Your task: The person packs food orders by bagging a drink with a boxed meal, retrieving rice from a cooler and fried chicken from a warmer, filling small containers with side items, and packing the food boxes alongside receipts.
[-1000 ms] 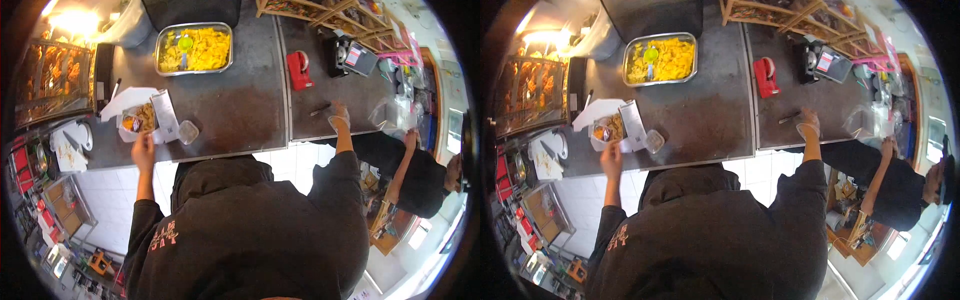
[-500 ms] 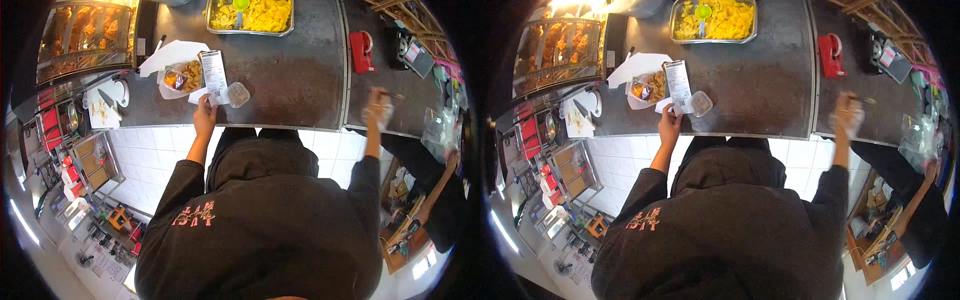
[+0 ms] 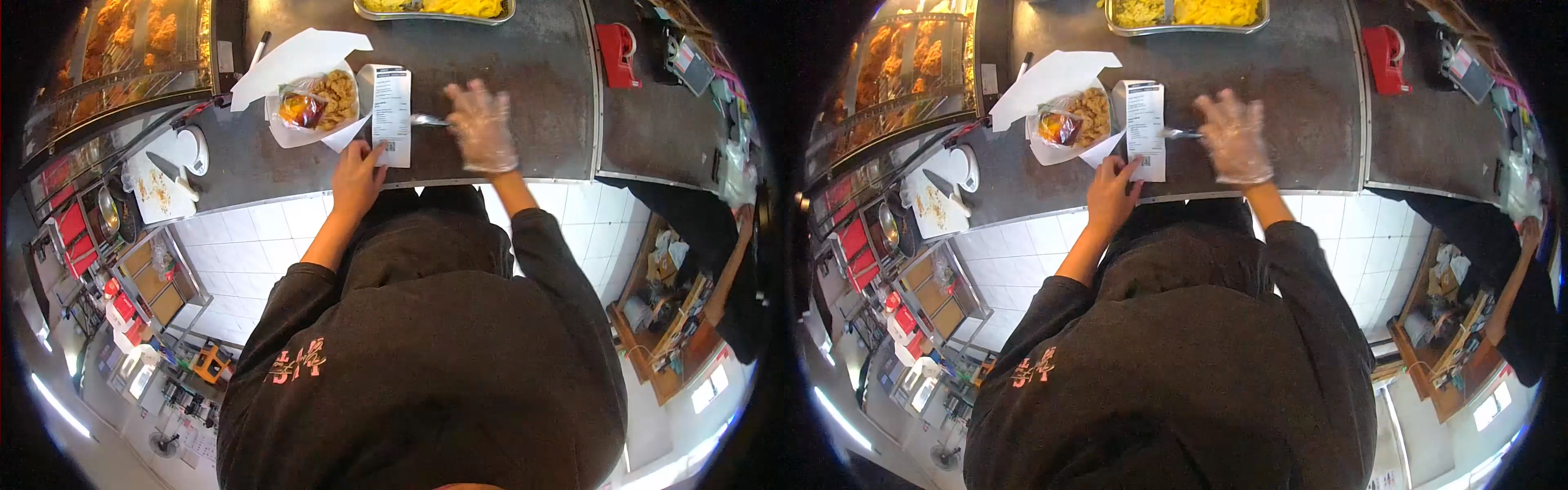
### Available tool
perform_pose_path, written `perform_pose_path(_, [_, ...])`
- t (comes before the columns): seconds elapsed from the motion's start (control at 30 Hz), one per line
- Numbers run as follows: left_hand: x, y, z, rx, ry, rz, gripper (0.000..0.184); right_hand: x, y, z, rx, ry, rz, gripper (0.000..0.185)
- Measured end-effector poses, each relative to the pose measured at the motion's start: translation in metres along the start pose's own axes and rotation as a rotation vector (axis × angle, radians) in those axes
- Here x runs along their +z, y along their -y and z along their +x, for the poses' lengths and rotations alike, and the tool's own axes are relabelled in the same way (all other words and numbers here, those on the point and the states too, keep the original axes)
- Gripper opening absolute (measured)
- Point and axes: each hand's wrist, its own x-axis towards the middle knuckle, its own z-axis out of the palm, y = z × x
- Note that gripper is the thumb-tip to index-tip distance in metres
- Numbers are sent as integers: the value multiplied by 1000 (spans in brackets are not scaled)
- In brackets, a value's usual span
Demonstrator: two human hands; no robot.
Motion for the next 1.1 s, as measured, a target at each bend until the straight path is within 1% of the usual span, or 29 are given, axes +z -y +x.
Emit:
perform_pose_path(0.03, [-4,-1,1,80,-13,95,53,-8,1,-1,8,6,-5,18])
perform_pose_path(0.07, [-6,-1,3,162,-27,190,53,-17,5,-4,169,-116,79,20])
perform_pose_path(0.1, [-8,-1,3,189,-1,213,57,-25,11,-6,329,-239,161,24])
perform_pose_path(0.13, [-9,2,2,194,7,207,57,-32,23,-4,336,-233,155,24])
perform_pose_path(0.2, [-7,7,0,286,-10,233,59,-37,57,3,654,-166,497,28])
perform_pose_path(0.23, [-6,9,-1,307,23,208,64,-23,73,7,725,-221,649,31])
perform_pose_path(0.27, [-4,10,-1,312,29,201,64,-12,90,9,741,-242,695,27])
perform_pose_path(0.3, [-2,10,-3,318,42,182,65,-5,101,7,621,-74,363,28])
perform_pose_path(0.37, [1,12,-4,327,61,158,66,52,114,-6,617,-96,339,23])
perform_pose_path(0.4, [2,14,-5,330,90,149,66,52,122,4,729,20,407,17])
perform_pose_path(0.43, [3,15,-6,333,117,140,66,52,130,14,842,140,459,16])
perform_pose_path(0.47, [3,16,-8,334,123,136,66,57,136,17,847,144,457,16])
perform_pose_path(0.53, [2,19,-6,364,116,161,64,67,137,27,861,-93,947,15])
perform_pose_path(0.57, [4,21,-5,366,114,158,64,70,134,31,700,-93,919,13])
perform_pose_path(0.6, [6,24,-5,375,138,182,65,72,132,31,697,-93,916,13])
perform_pose_path(0.67, [5,26,-5,376,167,202,65,67,133,32,479,-18,682,10])
perform_pose_path(0.7, [5,25,-6,388,158,219,66,68,133,32,440,-73,660,9])
perform_pose_path(0.73, [4,24,-5,402,150,236,66,71,129,33,441,-69,660,9])
perform_pose_path(0.8, [5,22,-5,407,122,252,66,75,122,36,532,-137,608,10])
perform_pose_path(0.83, [6,22,-4,415,90,271,66,70,123,39,547,-201,629,10])
perform_pose_path(0.87, [8,23,-4,416,86,270,66,63,122,43,544,-201,627,10])
perform_pose_path(0.93, [10,23,-4,384,150,291,67,54,118,46,345,118,676,13])
perform_pose_path(0.97, [9,23,-6,382,151,289,67,64,117,44,368,41,688,11])
perform_pose_path(1.0, [8,23,-6,396,131,291,67,67,117,42,367,43,687,11])
perform_pose_path(1.07, [6,23,-5,407,104,295,67,60,118,52,569,-53,745,11])
perform_pose_path(1.1, [6,23,-4,405,101,288,67,61,113,54,460,62,630,10])
